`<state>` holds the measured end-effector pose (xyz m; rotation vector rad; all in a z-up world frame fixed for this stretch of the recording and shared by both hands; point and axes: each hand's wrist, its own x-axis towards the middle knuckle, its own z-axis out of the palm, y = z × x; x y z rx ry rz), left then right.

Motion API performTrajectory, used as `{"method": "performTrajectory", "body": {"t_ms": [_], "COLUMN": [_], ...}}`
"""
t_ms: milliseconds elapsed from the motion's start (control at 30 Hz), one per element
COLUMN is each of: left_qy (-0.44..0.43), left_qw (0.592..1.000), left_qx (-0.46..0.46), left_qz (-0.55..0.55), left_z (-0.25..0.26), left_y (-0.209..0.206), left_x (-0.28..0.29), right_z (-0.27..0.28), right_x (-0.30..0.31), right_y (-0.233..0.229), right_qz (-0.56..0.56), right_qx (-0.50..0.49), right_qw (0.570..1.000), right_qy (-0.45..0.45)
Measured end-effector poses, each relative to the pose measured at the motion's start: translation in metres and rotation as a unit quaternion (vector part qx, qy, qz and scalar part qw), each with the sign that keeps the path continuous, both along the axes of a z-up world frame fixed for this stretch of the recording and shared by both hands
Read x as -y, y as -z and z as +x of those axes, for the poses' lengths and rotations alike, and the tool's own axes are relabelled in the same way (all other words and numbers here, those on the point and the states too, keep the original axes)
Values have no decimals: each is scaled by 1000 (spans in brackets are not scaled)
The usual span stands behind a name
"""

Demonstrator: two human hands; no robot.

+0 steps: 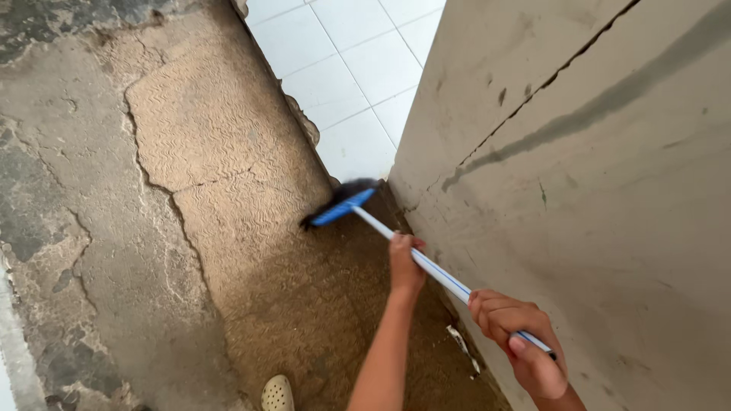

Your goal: The person sweeps debris from a concrete floor into a pile using a broom.

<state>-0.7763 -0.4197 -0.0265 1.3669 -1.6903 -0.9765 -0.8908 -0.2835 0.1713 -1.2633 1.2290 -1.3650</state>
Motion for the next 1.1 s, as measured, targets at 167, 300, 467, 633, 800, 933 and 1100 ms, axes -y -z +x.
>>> {"method": "performTrajectory", "body": {"t_ms": [167,300,467,633,800,933,1100], "left_qy": [128,37,-28,-19,128,173,129], "left_qw": [985,992,996,998,982,972,972], "left_qx": [15,4,59,47,58,102,147], "left_qz": [115,118,62,38,129,119,133], "left_z": [-28,-17,-1,-47,-55,-49,-25], "left_y": [-6,-48,12,95,98,31,-34], "left_x": [-49,-53,1,17,-5,-37,-34], "right_z": [-31,-65,-21,-54,-55,-77,-90], "right_x": [-35,-36,18,29,-7,-26,-27], "right_y": [-30,-61,11,54,38,-12,-58], "right_qz": [98,52,-63,-33,18,86,22], "right_qx": [54,75,18,71,72,39,42], "right_qw": [991,995,998,997,997,995,995], "right_qy": [76,-48,-21,12,31,-12,-87]}}
